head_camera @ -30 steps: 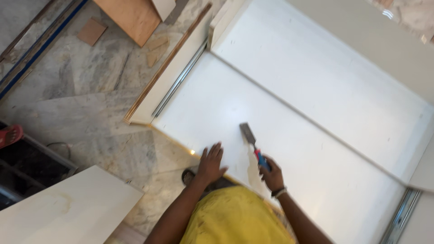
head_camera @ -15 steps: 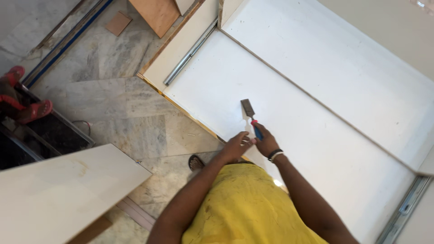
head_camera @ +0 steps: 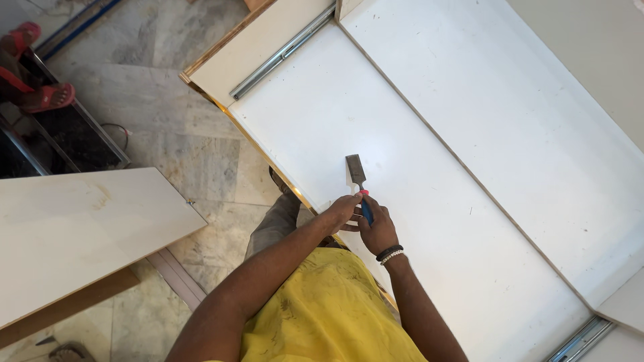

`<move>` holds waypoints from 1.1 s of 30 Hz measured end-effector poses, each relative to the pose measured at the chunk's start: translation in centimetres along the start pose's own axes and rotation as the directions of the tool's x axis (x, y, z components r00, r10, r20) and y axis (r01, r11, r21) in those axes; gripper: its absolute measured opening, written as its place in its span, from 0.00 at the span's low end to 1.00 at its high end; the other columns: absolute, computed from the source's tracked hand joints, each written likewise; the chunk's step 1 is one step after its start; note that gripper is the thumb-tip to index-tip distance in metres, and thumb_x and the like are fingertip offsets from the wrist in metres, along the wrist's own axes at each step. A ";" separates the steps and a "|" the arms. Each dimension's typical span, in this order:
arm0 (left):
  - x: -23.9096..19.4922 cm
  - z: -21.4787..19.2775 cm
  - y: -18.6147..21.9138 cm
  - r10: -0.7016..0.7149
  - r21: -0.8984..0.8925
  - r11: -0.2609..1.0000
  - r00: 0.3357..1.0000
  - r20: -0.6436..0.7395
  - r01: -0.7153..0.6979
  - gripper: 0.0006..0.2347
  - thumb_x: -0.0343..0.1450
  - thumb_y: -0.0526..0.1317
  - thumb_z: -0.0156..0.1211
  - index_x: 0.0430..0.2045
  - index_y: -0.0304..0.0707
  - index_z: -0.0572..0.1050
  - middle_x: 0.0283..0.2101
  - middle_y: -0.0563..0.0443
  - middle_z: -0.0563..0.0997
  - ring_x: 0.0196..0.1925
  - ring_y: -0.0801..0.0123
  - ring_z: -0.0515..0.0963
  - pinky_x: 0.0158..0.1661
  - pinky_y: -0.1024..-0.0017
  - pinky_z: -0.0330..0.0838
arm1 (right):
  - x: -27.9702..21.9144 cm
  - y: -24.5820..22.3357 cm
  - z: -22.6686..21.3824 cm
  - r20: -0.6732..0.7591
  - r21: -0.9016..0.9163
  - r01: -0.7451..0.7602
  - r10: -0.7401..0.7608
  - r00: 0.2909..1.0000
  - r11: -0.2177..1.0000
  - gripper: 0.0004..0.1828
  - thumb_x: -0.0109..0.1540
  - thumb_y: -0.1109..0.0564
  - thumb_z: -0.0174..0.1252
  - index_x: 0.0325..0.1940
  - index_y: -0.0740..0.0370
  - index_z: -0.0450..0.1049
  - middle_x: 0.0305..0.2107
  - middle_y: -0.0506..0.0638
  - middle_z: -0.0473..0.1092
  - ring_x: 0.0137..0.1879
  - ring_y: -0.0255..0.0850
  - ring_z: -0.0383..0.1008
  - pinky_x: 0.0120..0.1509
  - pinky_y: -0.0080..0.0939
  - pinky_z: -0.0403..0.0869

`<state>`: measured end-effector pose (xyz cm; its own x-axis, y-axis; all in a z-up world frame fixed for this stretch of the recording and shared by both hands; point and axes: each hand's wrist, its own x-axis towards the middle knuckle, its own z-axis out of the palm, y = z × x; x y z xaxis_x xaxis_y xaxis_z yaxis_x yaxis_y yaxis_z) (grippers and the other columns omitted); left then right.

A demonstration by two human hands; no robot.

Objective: The person uses a scraper to remove residue from the edges and surfaces of a white cabinet. They work along the top and side edges, occasionally wiping the surface with their hand.

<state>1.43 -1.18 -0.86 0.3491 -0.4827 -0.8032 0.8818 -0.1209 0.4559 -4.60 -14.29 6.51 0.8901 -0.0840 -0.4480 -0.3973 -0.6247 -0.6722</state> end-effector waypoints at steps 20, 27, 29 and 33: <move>8.9 -4.9 7.2 -0.136 0.130 0.984 0.986 0.092 0.124 0.26 0.74 0.63 0.46 0.41 0.37 0.78 0.37 0.50 0.85 0.42 0.67 0.85 0.41 0.61 0.80 | 8.6 -7.5 -3.8 -0.028 -0.008 -0.301 0.300 0.953 0.954 0.29 0.60 0.58 0.56 0.68 0.51 0.71 0.45 0.60 0.78 0.43 0.48 0.82 0.50 0.43 0.78; 9.1 -5.4 6.2 -0.038 0.147 0.988 0.999 0.006 0.036 0.25 0.73 0.62 0.46 0.34 0.38 0.79 0.32 0.51 0.84 0.33 0.71 0.83 0.32 0.67 0.79 | 9.3 -9.2 -2.2 -0.105 -0.003 -0.209 0.208 0.972 0.978 0.28 0.60 0.59 0.56 0.66 0.53 0.73 0.41 0.61 0.79 0.37 0.45 0.80 0.46 0.41 0.77; 11.5 -6.3 8.4 0.106 0.316 0.944 0.994 -0.040 -0.088 0.30 0.76 0.63 0.43 0.24 0.32 0.79 0.23 0.47 0.81 0.22 0.68 0.78 0.26 0.68 0.73 | 11.8 -9.0 -2.7 -0.095 0.033 -0.204 0.206 0.974 0.978 0.27 0.61 0.60 0.55 0.66 0.54 0.72 0.42 0.61 0.79 0.38 0.45 0.80 0.47 0.41 0.77; 11.5 -6.2 9.7 0.012 0.422 0.907 0.999 -0.045 0.008 0.29 0.75 0.63 0.45 0.21 0.34 0.79 0.20 0.48 0.79 0.19 0.67 0.75 0.24 0.68 0.71 | 11.3 -9.5 -3.6 -0.048 0.007 -0.258 0.258 0.965 0.966 0.29 0.60 0.59 0.54 0.68 0.51 0.70 0.42 0.60 0.78 0.38 0.46 0.80 0.45 0.43 0.77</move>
<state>15.93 -2.48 -8.05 0.3738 -0.4446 -0.8140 0.6684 -0.4793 0.5688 10.09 -12.12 9.98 0.7669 -0.2800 -0.5774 -0.6153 -0.5762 -0.5379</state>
